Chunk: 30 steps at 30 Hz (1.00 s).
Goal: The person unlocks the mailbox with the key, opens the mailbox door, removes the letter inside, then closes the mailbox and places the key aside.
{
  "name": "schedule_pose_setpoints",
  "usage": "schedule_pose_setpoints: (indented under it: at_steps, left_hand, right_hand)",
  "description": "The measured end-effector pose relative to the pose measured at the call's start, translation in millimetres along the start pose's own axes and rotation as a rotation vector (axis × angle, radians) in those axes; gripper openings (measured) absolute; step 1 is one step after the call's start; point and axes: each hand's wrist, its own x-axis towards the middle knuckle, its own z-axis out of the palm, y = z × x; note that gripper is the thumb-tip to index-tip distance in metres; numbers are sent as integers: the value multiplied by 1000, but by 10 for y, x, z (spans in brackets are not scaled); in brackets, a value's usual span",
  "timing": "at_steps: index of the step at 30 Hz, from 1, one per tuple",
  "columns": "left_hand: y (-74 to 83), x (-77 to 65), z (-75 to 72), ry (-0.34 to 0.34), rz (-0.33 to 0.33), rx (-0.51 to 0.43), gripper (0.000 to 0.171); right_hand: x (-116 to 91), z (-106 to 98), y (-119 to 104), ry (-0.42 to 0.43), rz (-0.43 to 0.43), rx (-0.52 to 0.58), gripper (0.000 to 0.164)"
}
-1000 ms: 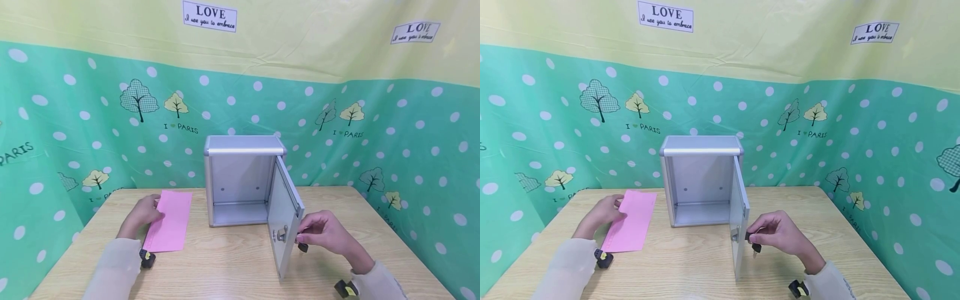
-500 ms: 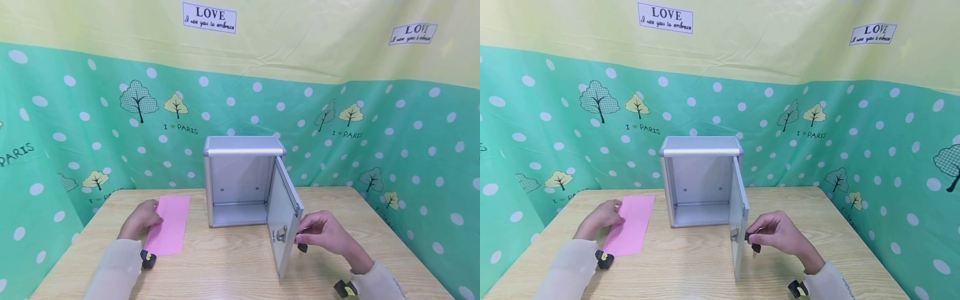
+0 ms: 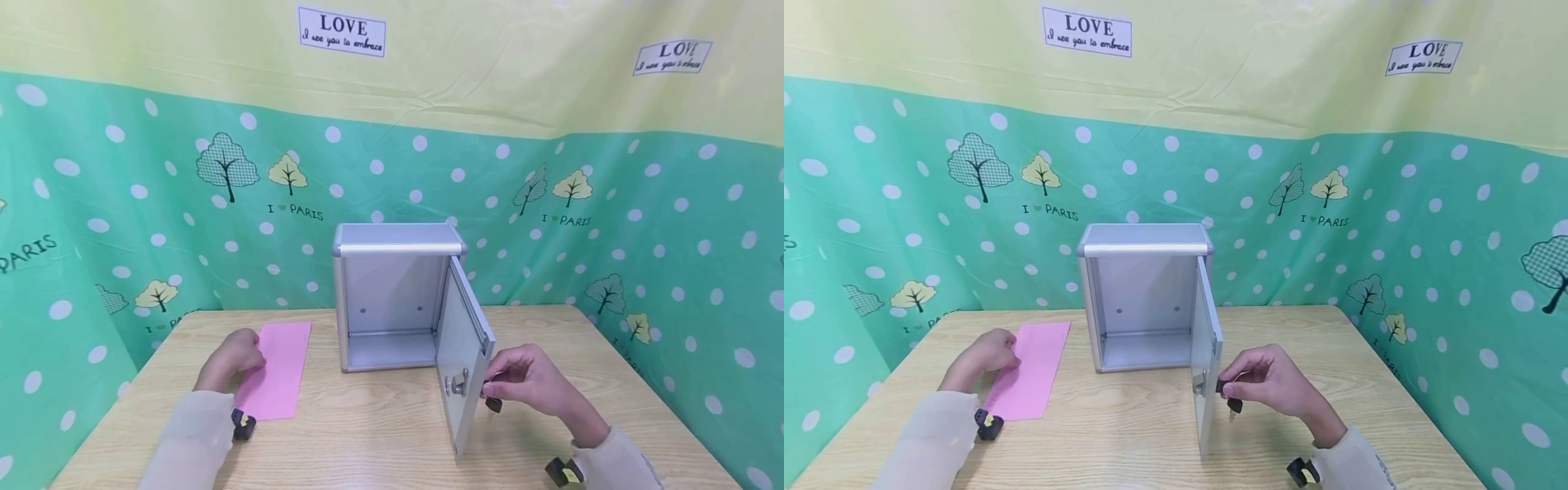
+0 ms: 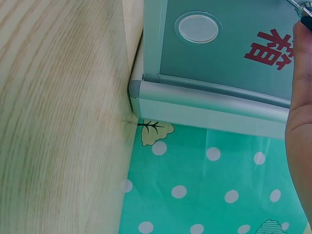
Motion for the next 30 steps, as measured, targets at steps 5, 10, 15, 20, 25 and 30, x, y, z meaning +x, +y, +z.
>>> schedule_pose_setpoints:
  at_steps: [5,10,15,20,25,30]
  left_hand:
    - [13,-22,-34,3,1,37,43]
    - [99,-76,-96,-2,32,65,47]
    - [243,-120,-138,34,74,42,48]
    - [398,-138,-158,108,150,43,50]
    - [542,-131,-158,203,305,10,50]
    - [662,-133,-124,283,427,-126,50]
  right_hand:
    - [-4,4,-5,2,0,5,31]
    - [-7,8,-15,0,4,6,31]
    - [-8,3,-17,1,2,-4,31]
    - [-17,2,-17,7,14,-14,30]
    - [-18,3,-6,10,11,-25,29]
    - [-19,4,-6,12,12,-28,29]
